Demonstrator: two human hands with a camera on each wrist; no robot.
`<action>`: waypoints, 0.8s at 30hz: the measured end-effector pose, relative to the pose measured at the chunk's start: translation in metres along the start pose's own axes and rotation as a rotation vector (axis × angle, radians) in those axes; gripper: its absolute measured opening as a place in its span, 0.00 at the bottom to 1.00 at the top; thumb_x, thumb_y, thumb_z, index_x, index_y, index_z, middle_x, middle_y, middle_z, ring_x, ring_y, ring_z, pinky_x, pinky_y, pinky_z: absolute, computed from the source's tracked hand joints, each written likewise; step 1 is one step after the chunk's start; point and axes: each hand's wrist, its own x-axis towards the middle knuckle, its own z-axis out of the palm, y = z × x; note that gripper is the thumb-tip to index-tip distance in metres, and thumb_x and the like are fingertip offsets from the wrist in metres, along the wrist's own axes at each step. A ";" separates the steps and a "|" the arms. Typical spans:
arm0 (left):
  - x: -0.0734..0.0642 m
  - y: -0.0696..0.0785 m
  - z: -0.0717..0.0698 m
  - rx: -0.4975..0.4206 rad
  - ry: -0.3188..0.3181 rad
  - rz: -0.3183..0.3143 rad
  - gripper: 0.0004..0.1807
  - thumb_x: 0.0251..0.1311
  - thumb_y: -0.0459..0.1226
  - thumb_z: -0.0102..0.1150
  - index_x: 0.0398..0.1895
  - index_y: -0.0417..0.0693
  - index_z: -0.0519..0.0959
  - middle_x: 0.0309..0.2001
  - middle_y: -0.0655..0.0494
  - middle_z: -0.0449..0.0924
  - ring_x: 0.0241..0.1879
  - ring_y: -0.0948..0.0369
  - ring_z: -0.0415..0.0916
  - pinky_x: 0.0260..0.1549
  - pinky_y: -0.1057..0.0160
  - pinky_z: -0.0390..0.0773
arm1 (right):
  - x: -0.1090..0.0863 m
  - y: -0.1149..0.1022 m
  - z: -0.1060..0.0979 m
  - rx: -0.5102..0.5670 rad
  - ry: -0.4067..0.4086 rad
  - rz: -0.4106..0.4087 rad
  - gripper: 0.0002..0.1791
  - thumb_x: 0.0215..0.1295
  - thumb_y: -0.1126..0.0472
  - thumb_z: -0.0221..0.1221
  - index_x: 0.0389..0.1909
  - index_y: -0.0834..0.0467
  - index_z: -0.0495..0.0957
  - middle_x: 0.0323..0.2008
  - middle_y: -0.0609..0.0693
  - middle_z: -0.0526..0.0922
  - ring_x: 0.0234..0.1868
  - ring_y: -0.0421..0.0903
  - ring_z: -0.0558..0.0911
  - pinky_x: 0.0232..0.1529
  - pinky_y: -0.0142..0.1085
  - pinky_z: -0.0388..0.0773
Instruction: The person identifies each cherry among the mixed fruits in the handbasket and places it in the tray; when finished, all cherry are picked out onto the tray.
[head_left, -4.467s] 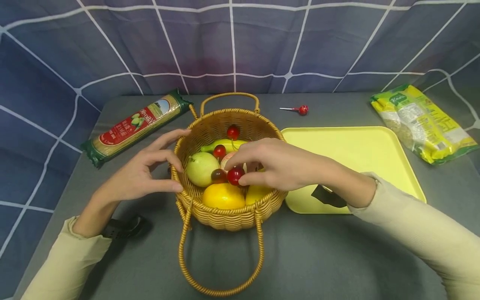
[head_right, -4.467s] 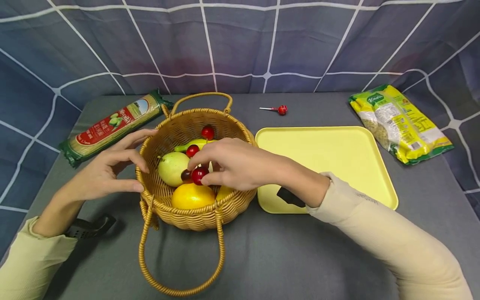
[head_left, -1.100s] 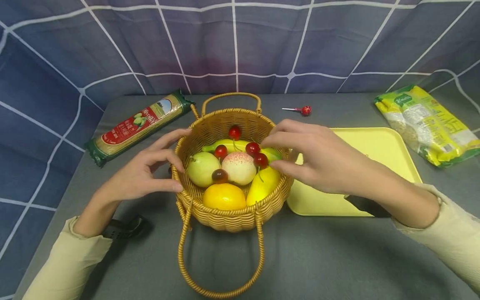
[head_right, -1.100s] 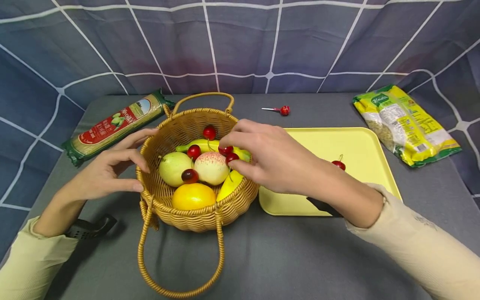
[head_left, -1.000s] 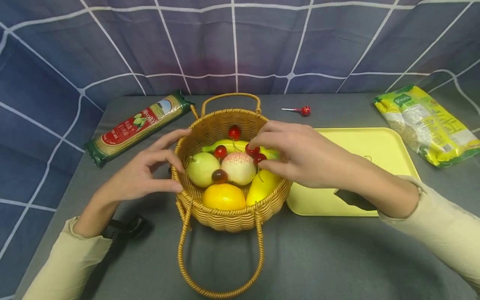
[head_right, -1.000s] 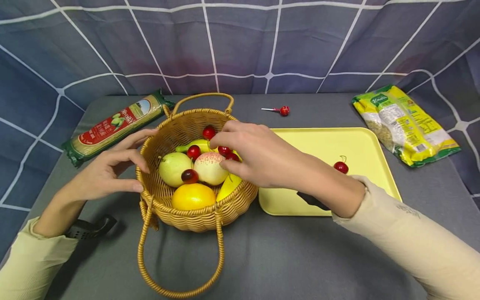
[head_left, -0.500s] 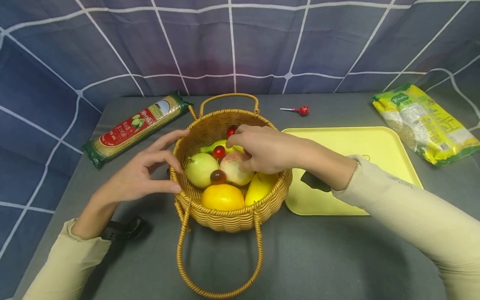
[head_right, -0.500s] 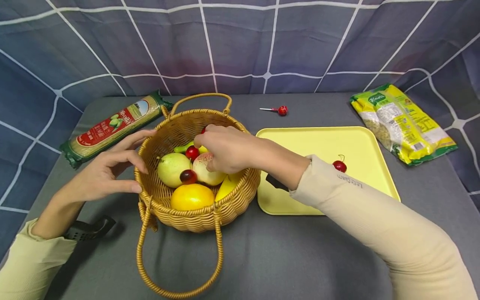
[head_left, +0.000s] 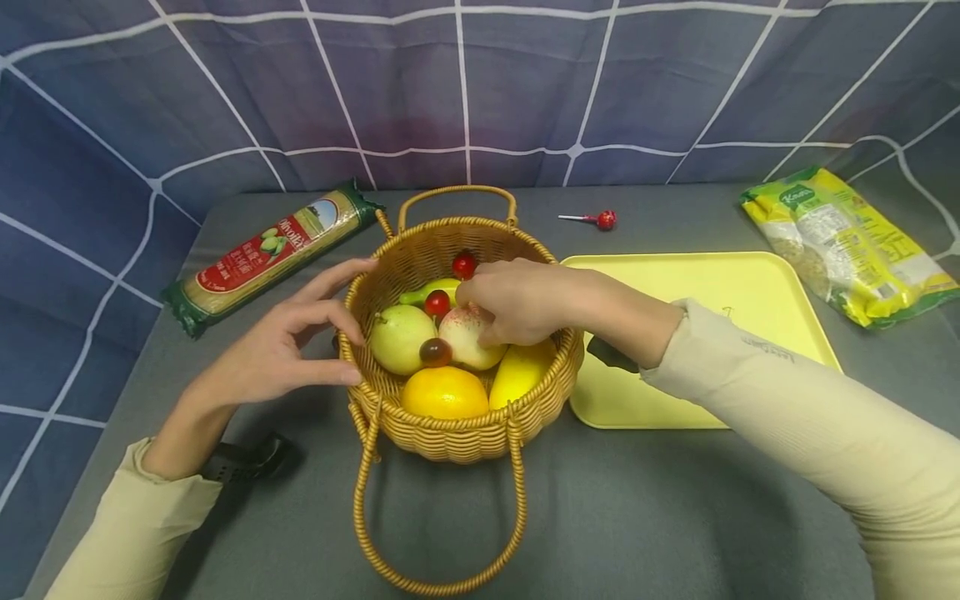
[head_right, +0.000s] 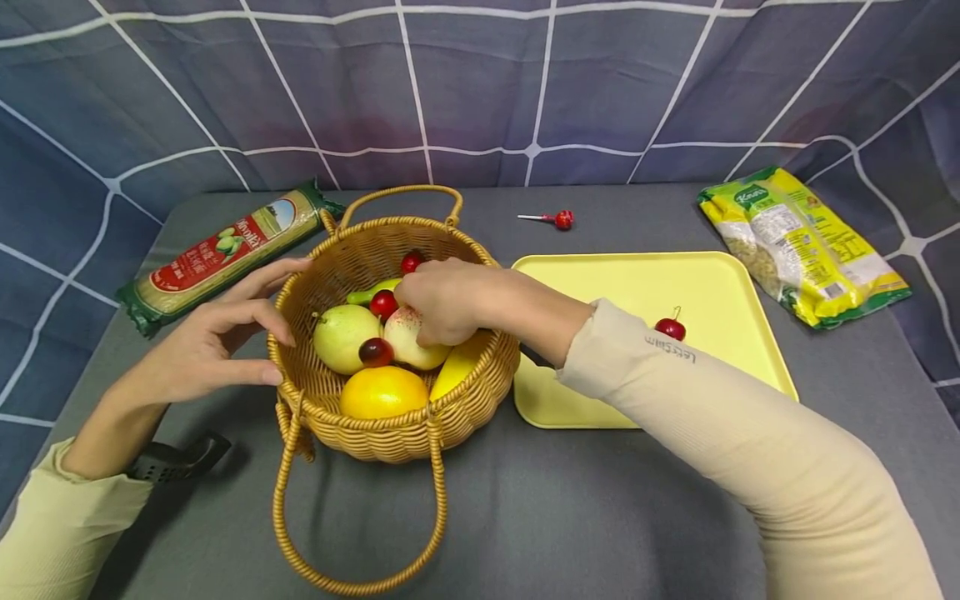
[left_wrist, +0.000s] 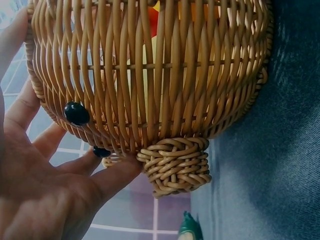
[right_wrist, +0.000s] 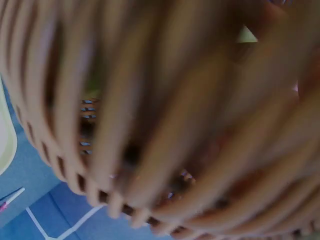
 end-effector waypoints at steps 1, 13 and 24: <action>0.000 0.000 0.000 -0.001 0.000 0.003 0.22 0.41 0.19 0.72 0.36 0.51 0.81 0.76 0.51 0.52 0.72 0.49 0.50 0.66 0.65 0.60 | 0.000 0.001 0.001 0.000 0.013 -0.003 0.15 0.63 0.60 0.62 0.50 0.54 0.78 0.42 0.49 0.77 0.46 0.49 0.73 0.50 0.43 0.70; -0.002 0.000 0.000 0.003 0.004 -0.032 0.22 0.41 0.19 0.72 0.36 0.50 0.80 0.76 0.53 0.51 0.72 0.50 0.51 0.66 0.65 0.61 | -0.002 0.003 0.006 -0.016 0.198 -0.063 0.16 0.63 0.67 0.60 0.53 0.59 0.80 0.43 0.53 0.79 0.45 0.51 0.75 0.51 0.43 0.71; -0.002 -0.001 0.001 0.000 0.005 -0.020 0.21 0.42 0.19 0.72 0.36 0.50 0.80 0.76 0.52 0.51 0.72 0.49 0.52 0.66 0.65 0.62 | -0.002 0.002 0.010 -0.051 0.316 -0.030 0.14 0.57 0.77 0.53 0.39 0.59 0.80 0.26 0.50 0.77 0.34 0.52 0.76 0.40 0.42 0.74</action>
